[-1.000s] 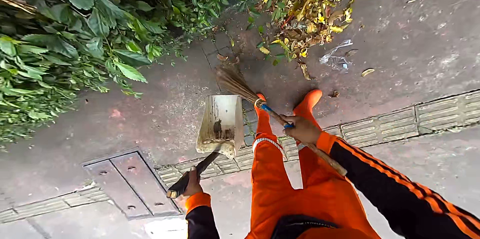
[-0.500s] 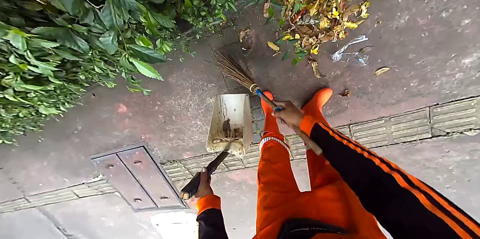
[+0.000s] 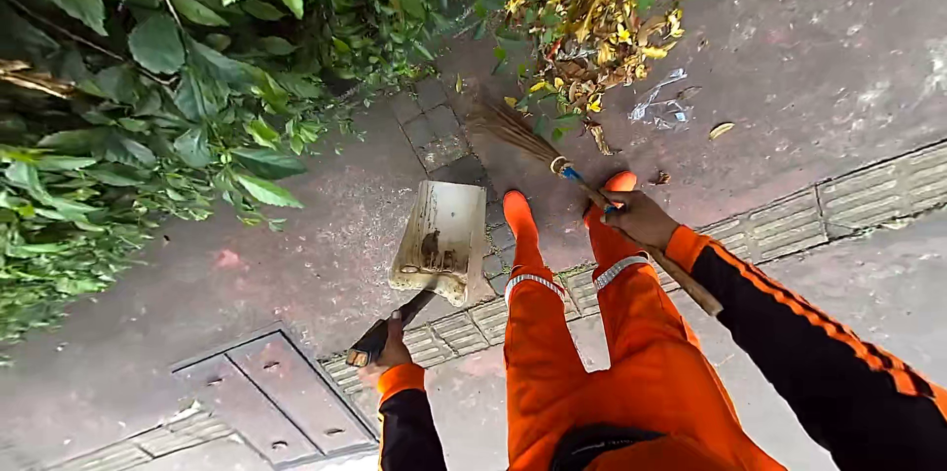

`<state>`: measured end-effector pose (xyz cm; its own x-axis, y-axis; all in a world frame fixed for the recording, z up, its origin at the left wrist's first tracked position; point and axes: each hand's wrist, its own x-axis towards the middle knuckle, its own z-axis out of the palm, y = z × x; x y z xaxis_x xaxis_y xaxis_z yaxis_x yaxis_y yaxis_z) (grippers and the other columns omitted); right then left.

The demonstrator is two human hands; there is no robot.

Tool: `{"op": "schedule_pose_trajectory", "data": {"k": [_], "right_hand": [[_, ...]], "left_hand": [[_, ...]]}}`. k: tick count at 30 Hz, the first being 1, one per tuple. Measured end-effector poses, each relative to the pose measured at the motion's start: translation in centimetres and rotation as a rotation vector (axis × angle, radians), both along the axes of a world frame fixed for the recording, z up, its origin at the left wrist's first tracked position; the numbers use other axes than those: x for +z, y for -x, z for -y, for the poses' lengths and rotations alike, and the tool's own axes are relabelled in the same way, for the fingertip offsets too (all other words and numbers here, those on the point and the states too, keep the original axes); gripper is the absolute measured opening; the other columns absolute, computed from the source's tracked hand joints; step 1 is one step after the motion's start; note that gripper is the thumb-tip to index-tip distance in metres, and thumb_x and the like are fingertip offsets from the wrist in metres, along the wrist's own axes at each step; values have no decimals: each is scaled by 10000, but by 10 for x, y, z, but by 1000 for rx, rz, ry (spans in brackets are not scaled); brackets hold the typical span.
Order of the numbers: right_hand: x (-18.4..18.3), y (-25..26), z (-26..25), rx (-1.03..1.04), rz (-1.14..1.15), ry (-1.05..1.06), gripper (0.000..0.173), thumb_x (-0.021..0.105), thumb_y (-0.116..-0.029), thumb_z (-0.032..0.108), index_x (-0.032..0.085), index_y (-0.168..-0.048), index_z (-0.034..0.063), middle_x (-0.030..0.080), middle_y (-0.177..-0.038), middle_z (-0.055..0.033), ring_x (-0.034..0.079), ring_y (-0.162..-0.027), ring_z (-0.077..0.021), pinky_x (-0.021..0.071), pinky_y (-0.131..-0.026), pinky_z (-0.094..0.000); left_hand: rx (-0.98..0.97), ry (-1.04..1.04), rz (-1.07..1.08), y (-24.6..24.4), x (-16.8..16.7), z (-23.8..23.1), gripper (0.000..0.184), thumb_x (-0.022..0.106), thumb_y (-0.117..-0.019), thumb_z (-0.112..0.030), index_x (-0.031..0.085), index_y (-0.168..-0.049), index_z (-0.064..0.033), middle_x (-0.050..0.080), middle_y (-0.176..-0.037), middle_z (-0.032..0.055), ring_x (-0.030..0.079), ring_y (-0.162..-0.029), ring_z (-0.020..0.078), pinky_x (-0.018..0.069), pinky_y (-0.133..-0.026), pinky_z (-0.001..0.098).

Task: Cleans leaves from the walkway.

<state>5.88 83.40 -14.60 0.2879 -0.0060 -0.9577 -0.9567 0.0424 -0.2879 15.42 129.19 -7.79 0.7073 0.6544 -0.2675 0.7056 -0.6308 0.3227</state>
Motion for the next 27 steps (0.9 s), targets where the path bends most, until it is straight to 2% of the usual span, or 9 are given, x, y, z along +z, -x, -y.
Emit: {"op": "schedule_pose_trajectory", "data": {"k": [3, 7, 9, 12, 16, 19, 21, 24, 27], "right_hand": [[3, 35, 22, -45, 100, 92, 592, 592, -1032, 212, 403, -1593, 188, 654, -930, -151, 578, -591, -201, 537, -568, -394], [91, 129, 37, -168, 80, 45, 631, 563, -1028, 193, 346, -1619, 236, 642, -898, -118, 575, -551, -198, 542, -522, -404], [136, 178, 32, -365, 21, 73, 628, 590, -989, 147, 417, -1588, 225, 623, -842, -102, 523, -501, -178, 493, -461, -374], [176, 229, -1, -715, -155, 198, 638, 569, -993, 119, 395, -1602, 197, 598, -765, -77, 465, -425, -140, 434, -376, -321], [126, 226, -23, -1034, -451, 421, 556, 541, -1053, 147, 375, -1582, 110, 568, -815, -101, 493, -480, -152, 465, -434, -343], [40, 185, -9, -1134, -561, 476, 406, 582, -1039, 179, 522, -1406, 16, 616, -943, -161, 605, -671, -220, 547, -627, -414], [-11, 143, -8, -1093, -514, 459, 427, 622, -1014, 168, 542, -1400, 4, 667, -1086, -260, 685, -832, -349, 581, -760, -532], [-31, 58, -22, -967, -322, 371, 563, 648, -997, 155, 462, -1526, 107, 662, -1099, -299, 669, -795, -416, 563, -720, -595], [29, 24, -76, -1056, -171, 272, 639, 628, -1021, 184, 380, -1608, 224, 638, -863, -160, 551, -529, -215, 515, -497, -392]], "left_hand": [[-117, -9, 16, -33, -8, 19, 573, 879, -833, -249, 639, -1256, 53, 721, -1114, 213, 718, -980, 277, 574, -915, 475], [-285, -25, -16, -83, -12, 63, 628, 885, -826, -269, 622, -1296, 53, 706, -1187, 230, 697, -1097, 296, 536, -1009, 482], [-391, -52, -47, -112, -14, 96, 635, 877, -833, -292, 624, -1304, 51, 694, -1228, 232, 676, -1153, 308, 506, -1050, 486], [-534, -70, -54, -156, -20, 139, 655, 875, -835, -292, 609, -1331, 43, 675, -1282, 227, 641, -1228, 308, 473, -1094, 474], [-684, -85, -84, -217, -46, 189, 761, 883, -823, -320, 547, -1394, 54, 614, -1372, 251, 569, -1326, 336, 423, -1144, 482], [-808, -84, -131, -259, -70, 221, 808, 878, -830, -336, 508, -1431, 58, 592, -1394, 263, 556, -1337, 346, 421, -1146, 474], [-838, -96, -196, -277, -81, 237, 884, 869, -841, -350, 430, -1479, 75, 553, -1430, 281, 538, -1352, 356, 425, -1147, 467], [-886, -122, -241, -305, -102, 258, 981, 860, -837, -425, 364, -1515, 81, 516, -1463, 296, 514, -1371, 377, 413, -1157, 480], [-1038, -175, -289, -330, -110, 258, 877, 787, -906, -442, 401, -1523, 47, 516, -1495, 254, 489, -1413, 337, 365, -1190, 472]]}}
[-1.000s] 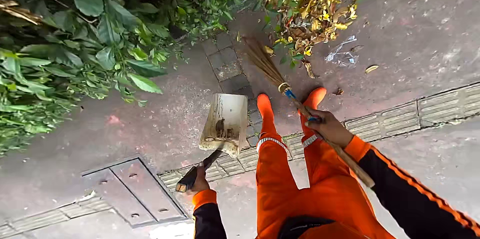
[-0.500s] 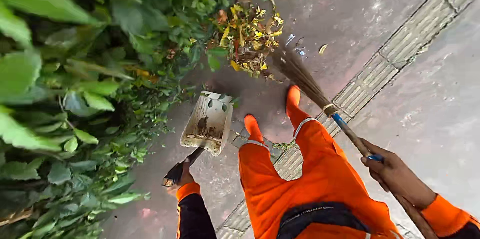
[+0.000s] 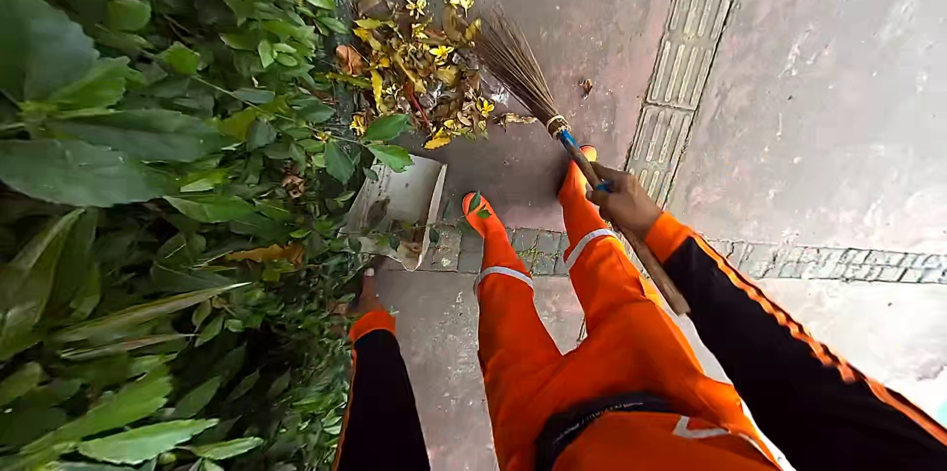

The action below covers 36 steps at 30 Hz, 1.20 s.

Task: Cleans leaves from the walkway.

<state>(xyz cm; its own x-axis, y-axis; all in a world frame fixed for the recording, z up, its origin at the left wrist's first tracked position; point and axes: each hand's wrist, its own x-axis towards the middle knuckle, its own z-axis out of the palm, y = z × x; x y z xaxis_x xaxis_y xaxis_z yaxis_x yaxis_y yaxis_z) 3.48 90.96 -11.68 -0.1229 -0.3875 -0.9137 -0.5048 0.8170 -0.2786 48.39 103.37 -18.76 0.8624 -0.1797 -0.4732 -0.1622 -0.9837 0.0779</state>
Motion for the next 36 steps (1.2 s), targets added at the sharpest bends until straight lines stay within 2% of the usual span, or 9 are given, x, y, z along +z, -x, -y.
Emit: {"op": "schedule_pose_trajectory", "data": {"k": [4, 8, 12, 18, 23, 27, 30, 33, 36], "right_hand": [[60, 9, -60, -289, -83, 25, 661, 609, -1000, 134, 354, -1610, 136, 614, -816, -97, 509, -479, -142, 478, -434, -323], [-3, 0, -64, -411, -275, -95, 591, 610, -1001, 120, 397, -1549, 66, 611, -901, -128, 570, -563, -168, 520, -512, -349], [-25, -59, -50, -262, -4, -140, 542, 618, -981, 111, 465, -1500, 70, 616, -901, -125, 569, -555, -170, 532, -513, -348], [68, -39, -64, 36, 57, 25, 690, 644, -948, 160, 408, -1595, 175, 686, -941, -99, 572, -537, -168, 535, -504, -383], [65, -1, 53, 439, -215, 248, 639, 673, -975, 157, 456, -1574, 199, 702, -939, -214, 640, -630, -321, 545, -600, -567], [-13, -38, 219, 723, -267, 358, 480, 682, -934, 90, 573, -1395, 13, 661, -1074, -346, 655, -958, -544, 480, -791, -753], [-64, -108, 298, 945, -235, 293, 368, 669, -913, 49, 603, -1257, -66, 621, -1200, -356, 608, -1142, -542, 466, -898, -729], [-78, -158, 279, 1161, -75, 198, 368, 700, -901, 58, 598, -1225, -84, 631, -1177, -327, 629, -1125, -497, 496, -900, -680], [-72, -166, 234, 1255, 112, 138, 538, 751, -849, 42, 557, -1347, -25, 666, -1109, -270, 665, -1047, -456, 534, -850, -648]], "left_hand": [[-13, 159, -68, -20, -17, 7, 834, 803, -913, -309, 375, -1538, 39, 453, -1546, 256, 413, -1468, 319, 311, -1227, 425], [-123, 193, -3, -31, -35, 2, 733, 867, -843, -316, 551, -1413, 20, 551, -1444, 258, 516, -1379, 327, 388, -1178, 423], [-81, 213, 32, -15, -28, 21, 640, 873, -840, -249, 605, -1357, 15, 629, -1365, 210, 575, -1319, 257, 422, -1144, 373], [3, 254, 54, -34, -46, 10, 742, 887, -822, -303, 561, -1391, 44, 573, -1406, 272, 530, -1357, 335, 405, -1159, 428], [79, 126, 129, -21, -43, 26, 853, 873, -829, -395, 493, -1454, 43, 564, -1432, 256, 534, -1360, 334, 401, -1162, 444], [150, 11, 191, -8, -56, 40, 952, 832, -859, -446, 378, -1525, 60, 483, -1508, 279, 471, -1418, 369, 361, -1192, 466], [135, -103, 258, -2, -61, 58, 801, 789, -896, -453, 498, -1452, 44, 618, -1383, 240, 585, -1323, 331, 435, -1134, 452], [83, -220, 255, 1, -64, 66, 642, 703, -968, -328, 500, -1439, 57, 612, -1384, 239, 576, -1334, 306, 435, -1134, 408], [83, -185, 179, 2, -59, 77, 682, 705, -977, -261, 418, -1490, 83, 516, -1487, 264, 484, -1422, 305, 364, -1188, 372]]}}
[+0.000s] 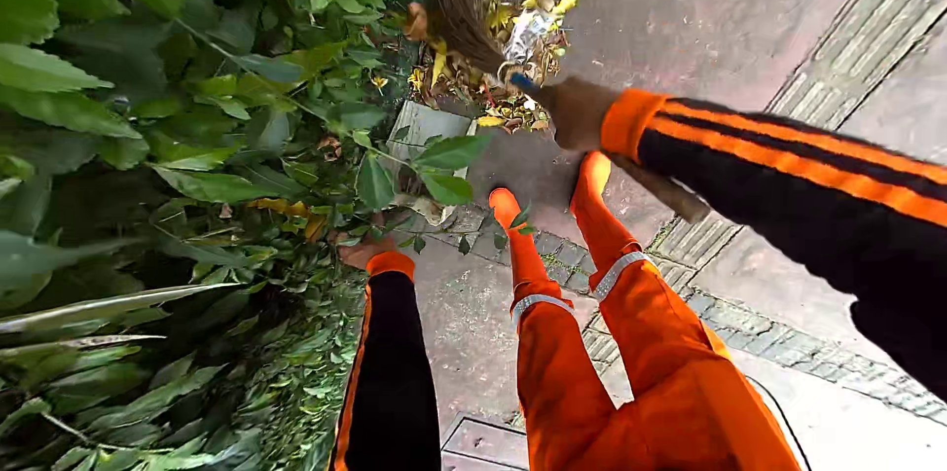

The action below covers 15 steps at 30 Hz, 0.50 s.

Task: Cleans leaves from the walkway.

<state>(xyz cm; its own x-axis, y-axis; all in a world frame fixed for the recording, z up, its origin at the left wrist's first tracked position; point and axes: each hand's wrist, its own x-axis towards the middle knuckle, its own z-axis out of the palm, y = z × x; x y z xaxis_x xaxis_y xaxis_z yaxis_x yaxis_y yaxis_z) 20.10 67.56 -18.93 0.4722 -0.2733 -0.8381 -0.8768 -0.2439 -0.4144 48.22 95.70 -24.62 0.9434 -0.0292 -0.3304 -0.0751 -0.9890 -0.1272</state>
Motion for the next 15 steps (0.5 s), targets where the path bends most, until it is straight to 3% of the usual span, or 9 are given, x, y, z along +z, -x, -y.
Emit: {"op": "schedule_pose_trajectory", "data": {"k": [3, 5, 7, 8, 10, 12, 13, 15], "right_hand": [[10, 11, -44, 44, -27, -153, 781, 760, -830, 27, 399, -1523, 15, 664, -1099, -261, 676, -1011, -445, 553, -825, -628], [12, 25, -77, 15, -25, -173, 754, 762, -818, 25, 427, -1493, 34, 675, -1023, -248, 695, -921, -439, 569, -741, -617], [22, 42, -93, 48, -57, -255, 789, 710, -872, 36, 347, -1569, 103, 670, -1047, -240, 692, -947, -431, 568, -770, -612], [28, 55, -98, 61, -41, -288, 813, 687, -894, 46, 302, -1602, 155, 670, -1043, -230, 687, -959, -424, 563, -784, -607], [51, 89, -108, 5, 16, -354, 849, 648, -913, 39, 258, -1640, 241, 670, -1074, -232, 673, -979, -424, 542, -825, -613], [89, 129, -118, -126, 61, -338, 818, 635, -927, 45, 286, -1644, 227, 687, -1092, -228, 685, -959, -406, 544, -849, -601], [109, 151, -127, -216, 82, -271, 809, 648, -902, 50, 333, -1630, 210, 707, -1054, -201, 697, -889, -370, 562, -806, -581], [142, 191, -145, -375, 116, -63, 817, 666, -815, 107, 425, -1591, 199, 718, -913, -112, 666, -678, -249, 571, -623, -506]], "left_hand": [[63, 200, -58, 0, 2, 2, 572, 614, -1020, -75, 366, -1495, 123, 441, -1537, 286, 426, -1458, 298, 340, -1202, 348], [5, 141, -122, -14, -10, -9, 577, 564, -1047, -97, 322, -1520, 127, 373, -1583, 298, 360, -1501, 325, 299, -1229, 379], [102, 302, -94, -22, -18, -10, 531, 530, -1064, -79, 333, -1524, 100, 415, -1561, 273, 420, -1460, 309, 362, -1194, 391], [92, 282, -100, -21, -14, -4, 521, 543, -1058, -80, 358, -1512, 97, 433, -1550, 269, 432, -1451, 307, 366, -1188, 398], [-155, -71, -170, -18, -1, -1, 572, 624, -1024, -192, 431, -1482, 92, 418, -1560, 289, 372, -1494, 354, 294, -1231, 438], [-262, -189, -202, -16, 8, -4, 646, 670, -998, -269, 437, -1478, 94, 396, -1556, 327, 348, -1500, 399, 269, -1243, 465], [-230, -84, -181, -14, 12, -7, 662, 690, -988, -256, 429, -1474, 110, 420, -1542, 321, 380, -1486, 377, 287, -1237, 439], [-102, 259, -116, -10, 11, -17, 717, 759, -939, -173, 390, -1479, 121, 505, -1474, 294, 496, -1399, 316, 374, -1191, 382]]}}
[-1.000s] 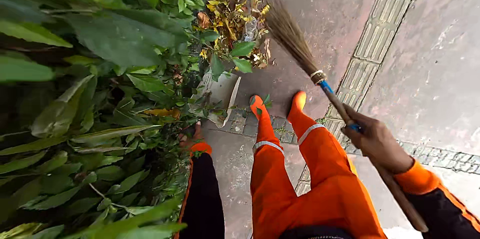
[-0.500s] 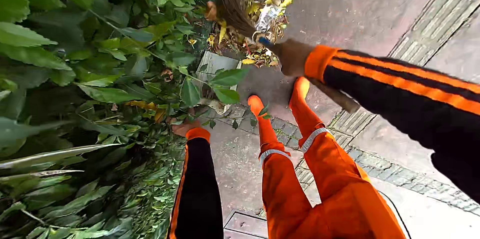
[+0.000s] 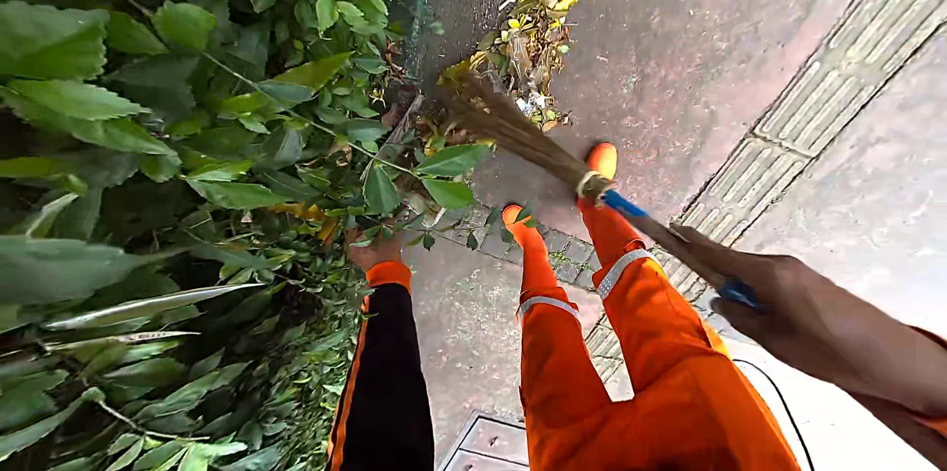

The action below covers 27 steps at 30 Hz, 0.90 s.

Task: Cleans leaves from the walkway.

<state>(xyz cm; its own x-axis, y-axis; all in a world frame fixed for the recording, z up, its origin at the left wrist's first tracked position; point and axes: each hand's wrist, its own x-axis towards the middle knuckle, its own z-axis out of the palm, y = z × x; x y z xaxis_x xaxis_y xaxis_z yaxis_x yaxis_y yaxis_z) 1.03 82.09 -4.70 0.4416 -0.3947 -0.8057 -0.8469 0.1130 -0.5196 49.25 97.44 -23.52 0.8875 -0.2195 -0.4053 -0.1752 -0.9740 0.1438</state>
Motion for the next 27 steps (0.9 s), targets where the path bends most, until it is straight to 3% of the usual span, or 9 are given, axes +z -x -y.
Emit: {"op": "schedule_pose_trajectory", "data": {"k": [4, 7, 9, 11, 14, 17, 21, 24, 27], "right_hand": [[13, 32, 5, -221, -194, 157, 732, 653, -896, 190, 427, -1589, 260, 679, -813, -125, 600, -548, -245, 518, -503, -511], [-58, 1, 38, -349, -349, 103, 722, 680, -976, 128, 363, -1618, 226, 679, -928, -261, 645, -669, -397, 529, -616, -630], [-114, -42, 48, -355, -347, 7, 663, 670, -951, 79, 417, -1563, 104, 670, -1058, -316, 682, -798, -466, 544, -712, -682], [-138, -87, 21, -263, -278, -61, 645, 687, -899, 19, 472, -1505, 70, 671, -1055, -310, 686, -845, -470, 544, -739, -684], [-109, -104, -25, -125, -181, -130, 799, 680, -905, 26, 347, -1614, 182, 695, -1052, -248, 695, -896, -417, 555, -786, -633], [-54, -67, -23, -131, -75, -59, 741, 669, -918, 75, 414, -1596, 233, 715, -1065, -168, 691, -868, -297, 572, -796, -537], [-42, -44, 59, -117, -161, 171, 686, 711, -941, 107, 474, -1564, 271, 697, -883, -188, 634, -639, -325, 521, -578, -579], [-99, -86, 167, -90, -226, 255, 620, 687, -937, 74, 505, -1525, 151, 673, -1027, -314, 660, -797, -482, 500, -697, -710], [-161, -136, 207, 37, -231, 207, 478, 678, -895, 35, 594, -1365, 60, 664, -1048, -300, 675, -833, -453, 530, -709, -668]], "left_hand": [[29, 45, -27, 6, 1, 0, 723, 720, -960, -111, 320, -1519, 113, 476, -1502, 286, 485, -1409, 292, 369, -1189, 354], [-60, -96, -12, 5, -3, 8, 702, 732, -944, -144, 376, -1493, 112, 469, -1505, 297, 467, -1427, 318, 357, -1197, 373], [-87, -107, -4, 6, -4, 10, 729, 759, -932, -191, 388, -1489, 101, 471, -1506, 293, 457, -1434, 326, 342, -1204, 382], [-87, -73, 6, 8, -4, 13, 751, 775, -924, -221, 393, -1488, 95, 484, -1500, 282, 464, -1431, 314, 333, -1210, 376], [-66, 10, 15, 11, -5, 10, 723, 804, -899, -215, 445, -1457, 74, 540, -1453, 257, 513, -1389, 296, 376, -1184, 373], [-99, -68, 29, 6, -7, 13, 698, 776, -920, -295, 488, -1426, 89, 549, -1426, 294, 525, -1373, 336, 394, -1167, 411], [-101, -155, 7, 7, -10, 12, 729, 722, -970, -328, 424, -1470, 111, 481, -1491, 313, 453, -1439, 350, 337, -1208, 399], [-42, -2, 33, 15, -10, 16, 791, 784, -923, -282, 397, -1472, 136, 464, -1498, 327, 436, -1447, 351, 324, -1212, 386], [71, 91, 21, 22, -7, 18, 838, 806, -910, -273, 358, -1493, 130, 470, -1500, 307, 451, -1436, 327, 361, -1194, 383]]}}
